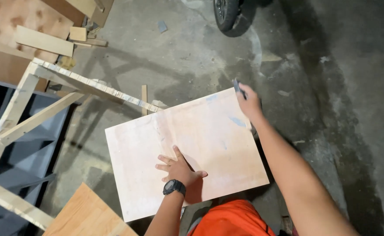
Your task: The person is scraping a small wooden block with a putty knife and then sanding it and a larger plywood board with sandpaper.
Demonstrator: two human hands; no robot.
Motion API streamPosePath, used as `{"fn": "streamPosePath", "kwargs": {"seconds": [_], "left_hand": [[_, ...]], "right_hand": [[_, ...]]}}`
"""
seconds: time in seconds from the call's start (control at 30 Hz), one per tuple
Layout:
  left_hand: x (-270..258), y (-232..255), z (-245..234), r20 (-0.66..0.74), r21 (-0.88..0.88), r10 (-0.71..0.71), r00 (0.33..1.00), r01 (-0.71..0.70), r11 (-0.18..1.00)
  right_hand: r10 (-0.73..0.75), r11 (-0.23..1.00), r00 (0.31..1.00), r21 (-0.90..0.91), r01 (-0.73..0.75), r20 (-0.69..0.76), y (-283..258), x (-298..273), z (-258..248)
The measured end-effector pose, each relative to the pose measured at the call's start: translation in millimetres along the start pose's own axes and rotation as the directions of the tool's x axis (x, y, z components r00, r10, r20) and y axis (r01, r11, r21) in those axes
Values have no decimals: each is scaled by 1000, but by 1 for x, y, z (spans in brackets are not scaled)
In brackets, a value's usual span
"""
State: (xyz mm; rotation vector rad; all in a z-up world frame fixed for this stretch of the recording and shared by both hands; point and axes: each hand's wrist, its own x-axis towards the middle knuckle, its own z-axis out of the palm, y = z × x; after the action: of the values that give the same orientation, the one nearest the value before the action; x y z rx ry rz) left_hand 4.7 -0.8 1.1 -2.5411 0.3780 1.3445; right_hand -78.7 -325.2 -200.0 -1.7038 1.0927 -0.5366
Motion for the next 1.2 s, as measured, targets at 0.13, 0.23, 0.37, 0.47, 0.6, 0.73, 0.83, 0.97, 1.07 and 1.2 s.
{"fn": "streamPosePath", "kwargs": {"seconds": [0.13, 0.23, 0.37, 0.47, 0.6, 0.73, 0.83, 0.97, 1.07, 1.2], "left_hand": [[-4, 2, -2, 14, 21, -9, 1000, 8, 1000], [-7, 3, -5, -2, 11, -4, 1000, 4, 1000], [-7, 3, -4, -17, 27, -5, 1000, 6, 1000], [-7, 3, -5, -16, 22, -1, 1000, 2, 1000], [-2, 1, -4, 6, 13, 0, 1000, 0, 1000], [-3, 2, -5, 9, 21, -10, 1000, 10, 1000], [-1, 3, -4, 7, 24, -25, 1000, 24, 999], [3, 4, -1, 9, 51, -37, 999, 37, 998], [8, 3, 3, -2, 53, -38, 999, 38, 998], [7, 3, 5, -24, 48, -22, 999, 23, 999]], "right_hand": [[179, 983, 983, 28, -180, 48, -17, 16, 2], [75, 997, 997, -3, -75, 9, 10, 1, -1], [123, 992, 990, 16, -124, 67, 21, -107, -41], [204, 979, 976, -22, -203, 71, 27, -208, -78], [474, 879, 868, -36, -475, 146, 27, -309, -122], [471, 881, 872, -31, -472, 134, 15, -279, -112], [300, 953, 949, 11, -303, 101, 33, -201, -75], [-17, 998, 1000, 67, 16, 24, 46, -63, -15], [-94, 992, 996, 80, 94, -3, 15, 11, 13], [-58, 996, 997, -74, 55, -41, -8, 42, 20]]}}
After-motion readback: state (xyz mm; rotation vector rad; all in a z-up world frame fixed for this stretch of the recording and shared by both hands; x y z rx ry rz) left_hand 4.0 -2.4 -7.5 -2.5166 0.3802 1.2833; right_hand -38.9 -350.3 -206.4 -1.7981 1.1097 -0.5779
